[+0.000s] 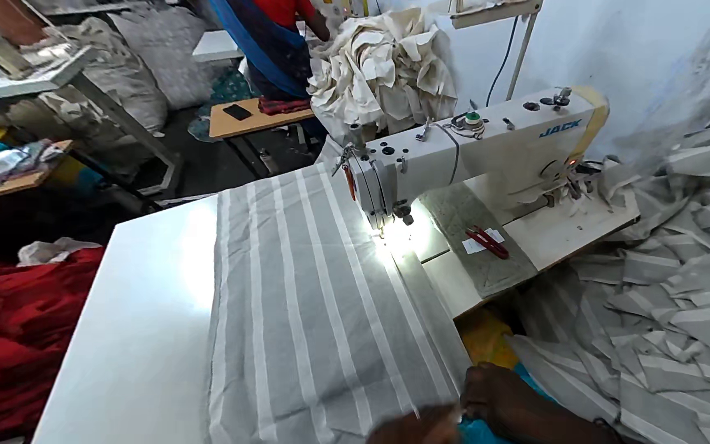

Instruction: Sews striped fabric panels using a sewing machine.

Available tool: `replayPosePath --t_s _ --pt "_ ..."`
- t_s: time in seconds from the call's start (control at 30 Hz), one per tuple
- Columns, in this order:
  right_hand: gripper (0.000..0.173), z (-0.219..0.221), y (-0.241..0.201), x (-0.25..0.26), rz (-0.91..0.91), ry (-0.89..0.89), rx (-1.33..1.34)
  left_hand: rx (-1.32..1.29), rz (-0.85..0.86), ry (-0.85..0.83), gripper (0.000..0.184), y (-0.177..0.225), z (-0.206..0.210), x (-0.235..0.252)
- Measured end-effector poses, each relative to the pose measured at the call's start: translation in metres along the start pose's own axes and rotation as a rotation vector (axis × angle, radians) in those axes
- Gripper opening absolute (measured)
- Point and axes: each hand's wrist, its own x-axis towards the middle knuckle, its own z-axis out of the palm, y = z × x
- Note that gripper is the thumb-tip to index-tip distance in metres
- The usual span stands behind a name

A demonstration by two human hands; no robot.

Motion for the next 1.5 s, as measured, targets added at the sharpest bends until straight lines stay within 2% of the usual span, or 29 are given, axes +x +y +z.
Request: replayPosePath --t_s 0.03,0.1,0.17,0.3,0.5,0.7,0.87,0.93,1.0,1.07,1.1,1.17,1.23,1.33,1.5 --pt "0.024 -0.005 0.0 0.01 0.026 -0.083 -0.002 0.127 -0.039 0.159 0.042 -0.012 0.0 0.021" --pt "0.023 -0.008 -0.009 0.018 0.046 -0.073 -0.059 0.378 -0.047 0.36 0.045 -0.052 0.009 0.058" --pt "0.019 -0.003 -0.019 0.019 0.024 0.099 -0.164 0.539 -0.03 0.407 0.052 -0.084 0.015 0.075" --pt "0.014 0.001 -0.02 0.03 -0.011 0.367 -0.266 0.725 -0.021 0.439 0.064 -0.106 0.009 0.092" --pt "0.011 -0.012 -0.01 0.062 -0.092 0.645 -0.437 0.709 -0.015 0.48 0.066 -0.125 -0.02 0.128" --pt "0.013 -0.036 -0.011 0.096 -0.084 0.639 -0.433 0.65 -0.03 0.46 0.065 -0.144 -0.053 0.161" --pt "0.012 -0.046 -0.001 0.132 -0.111 0.765 -0.434 0.621 -0.049 0.432 0.064 -0.154 -0.082 0.191" --pt "0.01 -0.054 0.001 0.145 -0.107 0.779 -0.418 0.655 0.004 0.46 0.063 -0.157 -0.089 0.199" --pt "0.01 -0.063 0.003 0.157 -0.112 0.765 -0.406 0.729 0.132 0.49 0.053 -0.151 -0.087 0.198" --pt "0.011 -0.072 0.005 0.165 -0.099 0.738 -0.386 0.769 0.205 0.491 0.034 -0.138 -0.065 0.186" --pt "0.011 -0.073 0.007 0.168 -0.099 0.744 -0.384 0.768 0.174 0.494 0.031 -0.132 -0.047 0.177" --pt "0.015 -0.07 0.011 0.169 -0.106 0.775 -0.403 0.782 0.036 0.498 0.038 -0.122 -0.017 0.157" --pt "0.021 -0.063 0.015 0.168 -0.125 0.835 -0.437 0.81 -0.057 0.496 0.046 -0.116 -0.006 0.148" --pt "0.028 -0.06 0.02 0.172 -0.148 0.881 -0.484 0.809 -0.109 0.468 0.049 -0.116 -0.01 0.154" --pt "0.033 -0.083 0.021 0.199 -0.13 0.816 -0.515 0.799 -0.158 0.418 0.045 -0.124 -0.037 0.184"
